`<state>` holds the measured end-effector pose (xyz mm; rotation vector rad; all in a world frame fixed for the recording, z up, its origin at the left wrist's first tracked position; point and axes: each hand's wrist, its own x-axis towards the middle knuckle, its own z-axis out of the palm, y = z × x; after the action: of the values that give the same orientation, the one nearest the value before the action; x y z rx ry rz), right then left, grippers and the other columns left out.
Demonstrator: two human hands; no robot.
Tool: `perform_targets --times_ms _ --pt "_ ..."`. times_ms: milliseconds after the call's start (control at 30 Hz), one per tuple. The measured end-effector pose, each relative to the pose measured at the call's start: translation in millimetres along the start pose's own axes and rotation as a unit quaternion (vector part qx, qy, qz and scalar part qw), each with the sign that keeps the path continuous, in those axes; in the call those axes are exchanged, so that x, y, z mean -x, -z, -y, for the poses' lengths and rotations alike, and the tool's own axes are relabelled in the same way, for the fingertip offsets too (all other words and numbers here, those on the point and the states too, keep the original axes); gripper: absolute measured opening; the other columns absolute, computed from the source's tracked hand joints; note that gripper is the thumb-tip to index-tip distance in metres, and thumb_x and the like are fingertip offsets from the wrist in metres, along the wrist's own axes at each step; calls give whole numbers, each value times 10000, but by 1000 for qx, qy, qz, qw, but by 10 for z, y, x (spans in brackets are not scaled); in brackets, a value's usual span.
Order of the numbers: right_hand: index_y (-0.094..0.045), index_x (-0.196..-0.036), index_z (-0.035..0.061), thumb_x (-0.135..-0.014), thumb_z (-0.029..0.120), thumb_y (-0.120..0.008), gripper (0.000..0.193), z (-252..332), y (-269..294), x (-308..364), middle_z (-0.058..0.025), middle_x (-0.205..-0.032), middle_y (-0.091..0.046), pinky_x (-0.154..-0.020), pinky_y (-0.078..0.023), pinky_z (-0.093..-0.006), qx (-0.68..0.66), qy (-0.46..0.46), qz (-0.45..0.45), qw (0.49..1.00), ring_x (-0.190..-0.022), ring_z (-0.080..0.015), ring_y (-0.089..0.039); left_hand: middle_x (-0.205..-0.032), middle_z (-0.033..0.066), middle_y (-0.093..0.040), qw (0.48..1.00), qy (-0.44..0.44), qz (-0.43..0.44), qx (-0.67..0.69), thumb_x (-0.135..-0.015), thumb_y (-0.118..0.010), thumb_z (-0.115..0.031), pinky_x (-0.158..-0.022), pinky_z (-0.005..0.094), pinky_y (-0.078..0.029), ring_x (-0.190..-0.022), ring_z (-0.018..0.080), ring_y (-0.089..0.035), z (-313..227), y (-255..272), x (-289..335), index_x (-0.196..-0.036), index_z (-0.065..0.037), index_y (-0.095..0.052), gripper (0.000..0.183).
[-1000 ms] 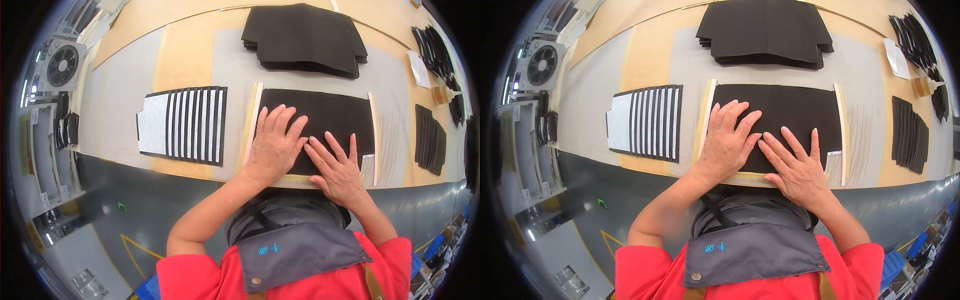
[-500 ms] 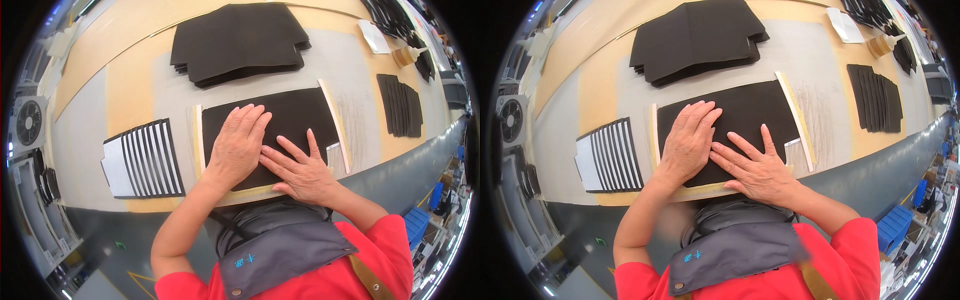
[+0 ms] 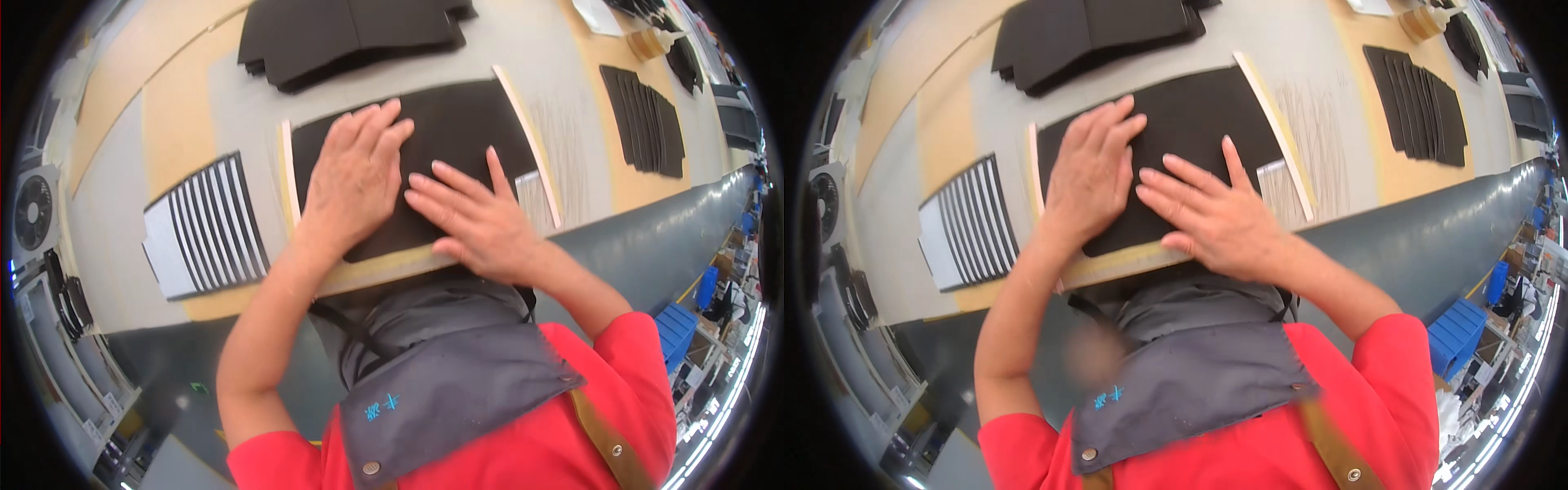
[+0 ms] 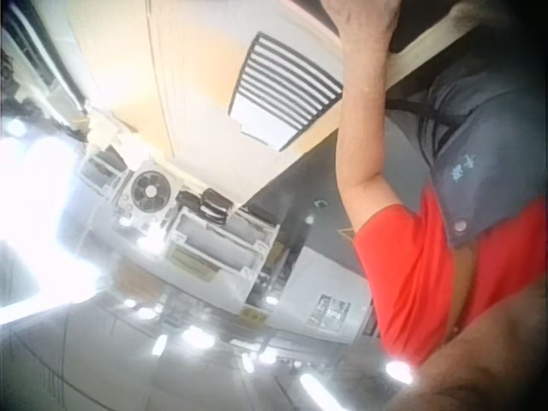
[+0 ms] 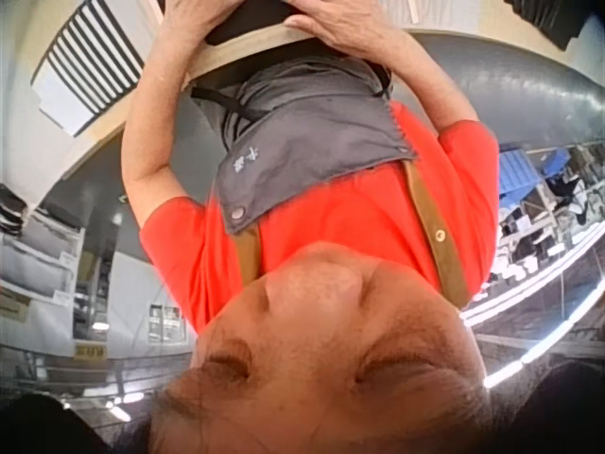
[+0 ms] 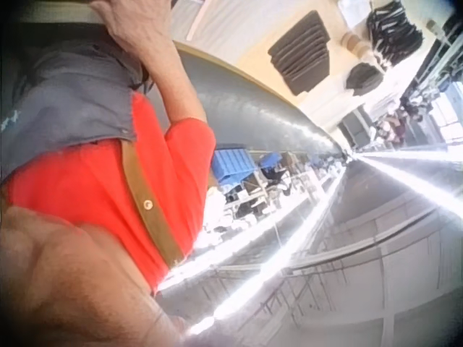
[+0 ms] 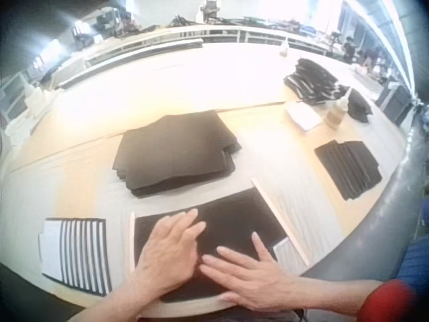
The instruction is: The person repeatedly picks up black foam-like pieces and white striped inserts, aligns them on a wooden jig, and presses them together. They handle the items one at a time, smoothing the surfaces and stacking the assembled units on the table.
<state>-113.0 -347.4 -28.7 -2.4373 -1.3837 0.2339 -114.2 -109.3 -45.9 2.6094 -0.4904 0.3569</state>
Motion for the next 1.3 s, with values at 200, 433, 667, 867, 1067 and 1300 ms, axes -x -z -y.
perform_targets --times_ms 200,433,667,867,1067,1300 --pt "-491 -1527 217 -1012 268 -624 535 -213 44 105 25 -1578 -484 -1247 -143 -618 -40 77 5 996 -1493 -219 -391 -1484 113 -542 1000 -2 -5 -15 -948 -593 -75 -1155 436 -387 -1368 324 -488 19 -56 51 -1339 -82 -571 392" --pt "-503 -1512 223 -1011 207 -626 516 -254 52 151 43 -1566 -494 -1254 -143 -624 -79 95 -17 992 -1492 -233 -390 -1486 116 -542 1000 0 -19 -19 -968 -584 -110 -1169 436 -377 -1380 326 -481 -3 -95 60 -1348 -88 -567 380" --pt "-539 -1479 225 -1008 237 -630 479 -230 42 213 55 -1527 -525 -1232 -178 -667 -48 138 -6 989 -1464 -214 -417 -1479 122 -547 999 1 -20 -29 -969 -590 -123 -1176 439 -371 -1379 336 -479 1 -115 75 -1338 -85 -573 371" --pt "-603 -1431 217 -948 259 -710 497 -212 -6 282 89 -1505 -547 -1226 -110 -710 17 177 3 984 -1431 -180 -463 -1479 121 -549 1000 1 -18 -23 -972 -596 -126 -1173 439 -375 -1381 334 -477 11 -117 68 -1341 -86 -572 371" --pt "-659 -1349 153 -989 190 -629 363 -338 91 346 -14 -1353 -658 -1229 -250 -613 -154 127 -73 977 -1352 -247 -540 -1433 134 -584 998 16 -44 37 -956 -649 -100 -1152 439 -408 -1380 350 -495 -12 -14 94 -1323 -66 -607 371" --pt "-677 -1312 165 -946 205 -683 368 -254 46 400 -38 -1141 -633 -1210 -317 -572 -103 113 -113 982 -1191 -245 -590 -1132 103 -704 995 3 -48 82 -828 -787 -28 -974 411 -540 -1135 329 -651 -571 203 636 -1095 -55 -735 273"
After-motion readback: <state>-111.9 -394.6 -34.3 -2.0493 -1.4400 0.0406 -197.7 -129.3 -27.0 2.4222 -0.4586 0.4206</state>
